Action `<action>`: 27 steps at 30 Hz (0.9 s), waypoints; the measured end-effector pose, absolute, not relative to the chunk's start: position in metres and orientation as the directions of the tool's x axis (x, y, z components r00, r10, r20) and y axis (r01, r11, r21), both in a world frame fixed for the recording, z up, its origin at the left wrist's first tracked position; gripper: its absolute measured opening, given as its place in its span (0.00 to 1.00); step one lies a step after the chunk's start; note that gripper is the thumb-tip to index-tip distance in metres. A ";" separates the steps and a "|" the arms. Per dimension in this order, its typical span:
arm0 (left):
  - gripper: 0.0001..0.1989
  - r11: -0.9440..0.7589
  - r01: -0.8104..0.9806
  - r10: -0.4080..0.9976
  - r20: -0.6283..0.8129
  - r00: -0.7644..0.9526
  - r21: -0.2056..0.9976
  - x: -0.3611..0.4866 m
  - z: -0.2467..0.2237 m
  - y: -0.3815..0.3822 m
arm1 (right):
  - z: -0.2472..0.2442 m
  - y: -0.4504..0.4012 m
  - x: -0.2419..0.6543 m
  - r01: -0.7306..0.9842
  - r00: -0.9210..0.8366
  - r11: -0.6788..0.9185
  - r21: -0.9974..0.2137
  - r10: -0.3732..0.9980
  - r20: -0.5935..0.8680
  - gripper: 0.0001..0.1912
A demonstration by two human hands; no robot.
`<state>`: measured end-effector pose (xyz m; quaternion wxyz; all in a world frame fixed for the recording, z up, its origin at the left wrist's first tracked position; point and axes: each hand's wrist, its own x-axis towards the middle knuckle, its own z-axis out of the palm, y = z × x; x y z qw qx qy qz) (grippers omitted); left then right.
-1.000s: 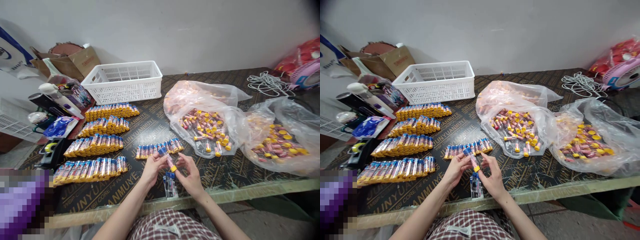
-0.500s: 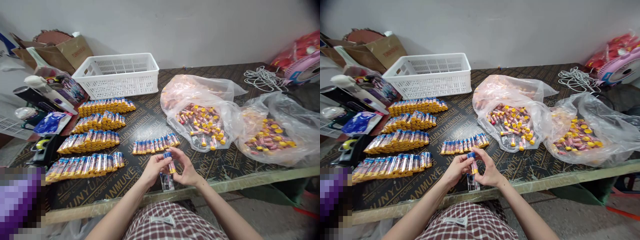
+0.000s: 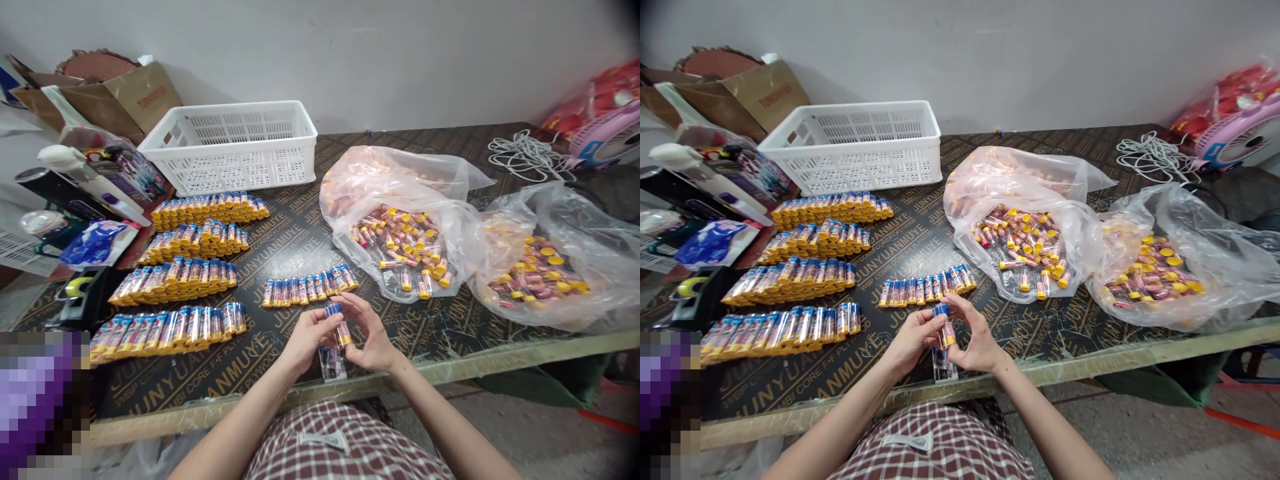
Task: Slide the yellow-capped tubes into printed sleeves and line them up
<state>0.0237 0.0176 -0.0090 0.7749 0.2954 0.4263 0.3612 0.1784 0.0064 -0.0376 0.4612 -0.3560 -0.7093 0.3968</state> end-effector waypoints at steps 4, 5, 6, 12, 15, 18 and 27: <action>0.18 0.562 -0.315 0.814 -0.446 0.371 0.765 0.023 -0.012 0.017 | -0.035 0.006 0.179 0.146 -0.348 0.428 -0.892 0.866 0.359 0.43; 0.18 0.560 -0.310 0.815 -0.446 0.370 0.768 0.021 -0.013 0.019 | -0.035 0.008 0.181 0.161 -0.377 0.423 -0.891 0.861 0.341 0.44; 0.18 0.552 -0.300 0.821 -0.442 0.362 0.778 0.019 -0.014 0.023 | -0.036 0.011 0.185 0.182 -0.400 0.416 -0.891 0.859 0.319 0.44; 0.14 0.359 -0.094 0.930 -0.348 0.118 0.928 0.013 -0.031 0.081 | -0.073 0.055 0.217 0.312 -0.068 0.178 -0.933 0.984 0.165 0.35; 0.14 0.266 0.059 0.964 -0.265 -0.034 0.962 0.025 -0.044 0.111 | -0.094 0.071 0.221 0.327 0.032 0.088 -0.941 0.994 0.104 0.28; 0.16 0.172 0.240 0.985 -0.161 -0.065 0.956 0.038 -0.055 0.128 | -0.104 0.075 0.216 0.334 0.031 0.101 -0.937 0.993 0.118 0.26; 0.13 -0.066 0.603 0.994 0.003 0.105 0.795 0.028 -0.036 0.094 | -0.084 0.063 0.210 0.594 0.118 0.146 -0.791 0.957 0.266 0.23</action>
